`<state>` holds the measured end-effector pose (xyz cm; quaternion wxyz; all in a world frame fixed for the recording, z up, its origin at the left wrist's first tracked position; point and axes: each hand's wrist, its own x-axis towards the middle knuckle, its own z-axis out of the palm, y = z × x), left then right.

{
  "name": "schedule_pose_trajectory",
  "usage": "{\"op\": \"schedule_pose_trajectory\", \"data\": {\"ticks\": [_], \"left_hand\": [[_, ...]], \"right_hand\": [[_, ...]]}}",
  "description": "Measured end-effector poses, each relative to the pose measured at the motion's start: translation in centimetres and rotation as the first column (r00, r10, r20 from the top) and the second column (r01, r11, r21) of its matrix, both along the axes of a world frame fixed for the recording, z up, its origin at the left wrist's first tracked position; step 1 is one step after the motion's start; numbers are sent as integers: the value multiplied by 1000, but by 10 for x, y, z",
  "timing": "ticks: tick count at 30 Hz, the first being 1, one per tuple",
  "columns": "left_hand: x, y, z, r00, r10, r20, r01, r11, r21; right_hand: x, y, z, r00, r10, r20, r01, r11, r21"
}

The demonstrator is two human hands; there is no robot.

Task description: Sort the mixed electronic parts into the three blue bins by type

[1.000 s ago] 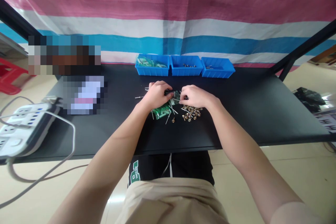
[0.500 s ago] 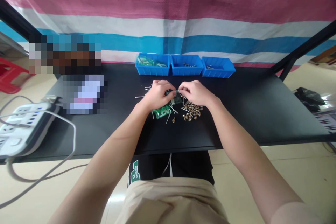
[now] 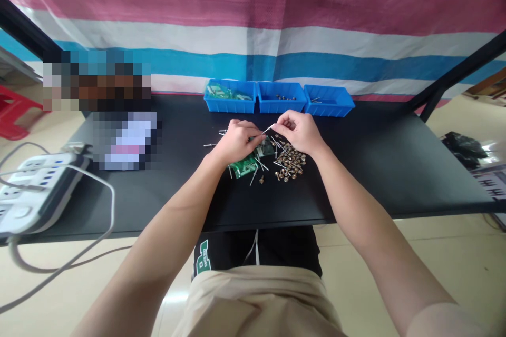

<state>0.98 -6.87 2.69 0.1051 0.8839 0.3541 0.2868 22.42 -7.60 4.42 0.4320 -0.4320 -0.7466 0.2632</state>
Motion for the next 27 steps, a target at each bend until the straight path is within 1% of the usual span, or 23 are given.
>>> {"op": "schedule_pose_trajectory", "data": {"ticks": [4, 8, 16, 22, 27], "left_hand": [[-1, 1, -2, 1000, 26, -13, -26, 1000, -2], [-2, 2, -6, 999, 38, -14, -38, 999, 4], [-3, 4, -9, 998, 55, 27, -55, 998, 16], [-2, 4, -8, 997, 62, 37, -63, 998, 8], [0, 1, -3, 999, 40, 35, -40, 999, -1]], "right_hand": [[0, 0, 0, 1000, 28, 13, -27, 1000, -9], [-1, -2, 1, 997, 51, 60, -49, 998, -29], [-1, -1, 1, 986, 8, 166, 1, 998, -58], [0, -1, 1, 991, 64, 119, -55, 995, -81], [1, 2, -2, 994, 82, 72, -76, 994, -80]]}}
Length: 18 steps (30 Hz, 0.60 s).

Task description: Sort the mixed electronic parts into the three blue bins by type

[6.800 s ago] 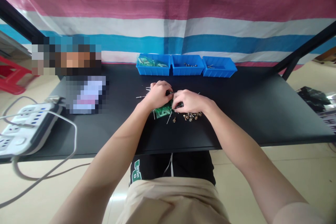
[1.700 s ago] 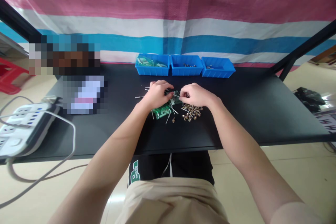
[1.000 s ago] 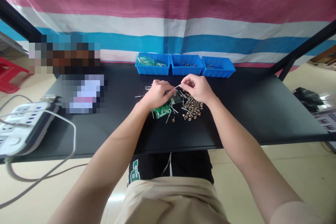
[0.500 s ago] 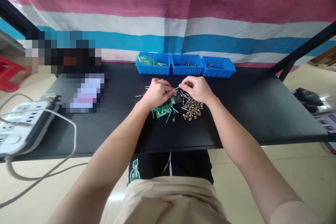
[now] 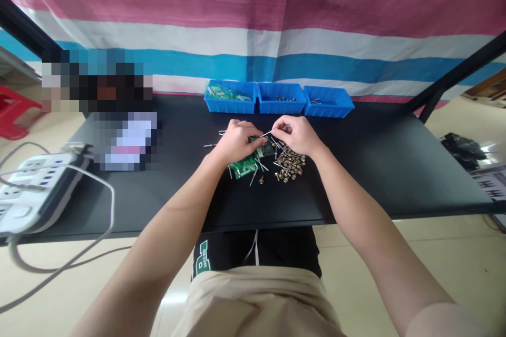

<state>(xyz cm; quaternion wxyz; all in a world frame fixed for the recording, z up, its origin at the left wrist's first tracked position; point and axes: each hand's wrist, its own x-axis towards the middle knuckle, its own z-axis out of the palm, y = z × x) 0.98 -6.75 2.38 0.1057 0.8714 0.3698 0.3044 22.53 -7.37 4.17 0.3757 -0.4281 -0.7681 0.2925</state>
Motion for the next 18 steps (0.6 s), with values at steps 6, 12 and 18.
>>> {"op": "schedule_pose_trajectory", "data": {"ticks": [6, 12, 18], "left_hand": [[1, -1, 4, 999, -2, -41, 1, 1000, -29], [1, 0, 1, 998, 55, -38, -57, 998, -36], [2, -1, 2, 996, 82, -27, -83, 995, -56]], "right_hand": [[2, 1, -1, 999, 1, 41, 0, 1000, -23], [5, 4, -5, 999, 7, 34, -6, 1000, -7], [6, 6, -7, 1000, 1, 8, -1, 1000, 5]]}}
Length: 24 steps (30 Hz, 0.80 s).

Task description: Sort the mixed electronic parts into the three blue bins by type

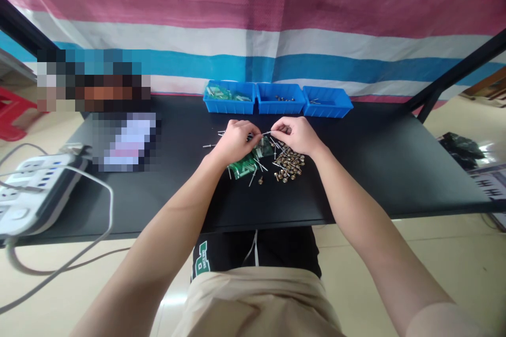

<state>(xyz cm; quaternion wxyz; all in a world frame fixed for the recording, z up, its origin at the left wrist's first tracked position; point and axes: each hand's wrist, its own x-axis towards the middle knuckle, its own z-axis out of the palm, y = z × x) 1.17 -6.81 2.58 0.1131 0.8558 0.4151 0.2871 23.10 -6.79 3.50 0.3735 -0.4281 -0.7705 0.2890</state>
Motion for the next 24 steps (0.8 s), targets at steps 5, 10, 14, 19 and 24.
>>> {"op": "schedule_pose_trajectory", "data": {"ticks": [5, 10, 14, 19, 24], "left_hand": [[0, 0, 0, 995, 92, 29, -92, 996, 5], [-1, 0, 0, 988, 151, -16, -152, 988, -42], [-1, 0, 0, 986, 149, -70, -155, 983, -96], [-2, 1, -2, 988, 129, -82, -137, 985, -101], [-1, 1, -1, 985, 135, -111, -148, 982, -115]], "right_hand": [[10, 9, -4, 980, -188, -63, 193, 978, 84], [41, 34, -19, 828, -519, -214, 557, 803, 212], [69, 51, -31, 638, -746, -191, 769, 602, 214], [86, 57, -37, 494, -856, -153, 866, 468, 175], [88, 58, -39, 458, -877, -144, 887, 442, 129]]}}
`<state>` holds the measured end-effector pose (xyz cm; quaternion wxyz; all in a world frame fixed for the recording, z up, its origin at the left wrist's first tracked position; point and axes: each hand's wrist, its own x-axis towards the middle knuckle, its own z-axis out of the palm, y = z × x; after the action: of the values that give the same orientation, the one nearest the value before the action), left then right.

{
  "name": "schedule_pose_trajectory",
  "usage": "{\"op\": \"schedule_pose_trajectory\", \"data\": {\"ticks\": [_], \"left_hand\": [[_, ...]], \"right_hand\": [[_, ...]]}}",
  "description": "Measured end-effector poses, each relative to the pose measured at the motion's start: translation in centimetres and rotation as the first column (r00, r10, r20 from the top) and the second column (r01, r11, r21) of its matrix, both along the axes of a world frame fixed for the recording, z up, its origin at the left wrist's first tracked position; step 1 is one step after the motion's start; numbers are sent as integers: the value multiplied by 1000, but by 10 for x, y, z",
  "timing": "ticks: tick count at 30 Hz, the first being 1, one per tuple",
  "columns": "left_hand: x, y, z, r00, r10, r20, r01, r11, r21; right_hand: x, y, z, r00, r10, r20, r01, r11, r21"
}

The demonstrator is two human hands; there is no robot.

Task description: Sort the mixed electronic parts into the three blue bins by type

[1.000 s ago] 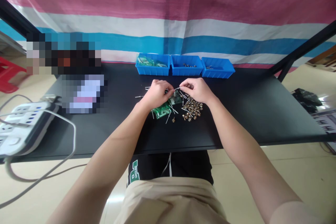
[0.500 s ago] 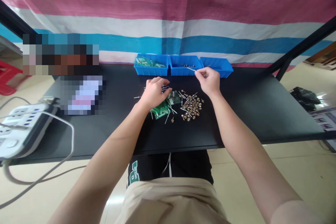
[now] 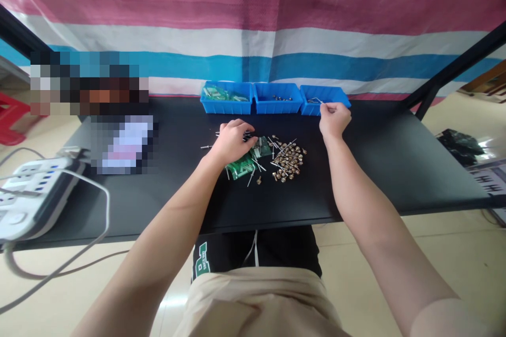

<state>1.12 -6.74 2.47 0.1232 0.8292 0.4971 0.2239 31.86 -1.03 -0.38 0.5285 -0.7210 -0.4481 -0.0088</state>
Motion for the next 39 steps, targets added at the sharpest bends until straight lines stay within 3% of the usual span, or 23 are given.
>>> {"op": "schedule_pose_trajectory", "data": {"ticks": [12, 22, 24, 26, 28, 30, 32, 35, 39], "left_hand": [[0, 1, -1, 1000, -22, 0, 22, 1000, 3], [0, 0, 0, 999, -25, -39, 24, 999, -32], [0, 1, -2, 999, -28, -37, 27, 999, -22], [0, 1, -3, 999, -31, -33, 30, 999, -11], [0, 2, -4, 999, -31, -34, 30, 1000, -7], [0, 1, -3, 999, -25, -43, 25, 1000, -13], [1, -1, -1, 998, -15, -61, 13, 1000, -26], [2, -4, 3, 996, -5, -88, 1, 999, -49], [4, -4, 5, 993, -18, -118, 10, 998, -64]], "right_hand": [[1, 4, -6, 999, 27, 37, -28, 999, 16], [-11, -3, 3, 999, 37, 1, -37, 999, 11], [-19, -7, 7, 997, 76, 9, -76, 997, 4], [-28, -13, 11, 981, 192, 19, -192, 981, -11], [-39, -22, 16, 910, 411, 51, -408, 911, -62], [-50, -31, 21, 772, 627, 106, -606, 775, -177], [-60, -40, 24, 608, 778, 160, -720, 625, -302], [-74, -50, 28, 437, 881, 181, -753, 469, -462], [-85, -56, 30, 360, 916, 175, -713, 391, -582]]}}
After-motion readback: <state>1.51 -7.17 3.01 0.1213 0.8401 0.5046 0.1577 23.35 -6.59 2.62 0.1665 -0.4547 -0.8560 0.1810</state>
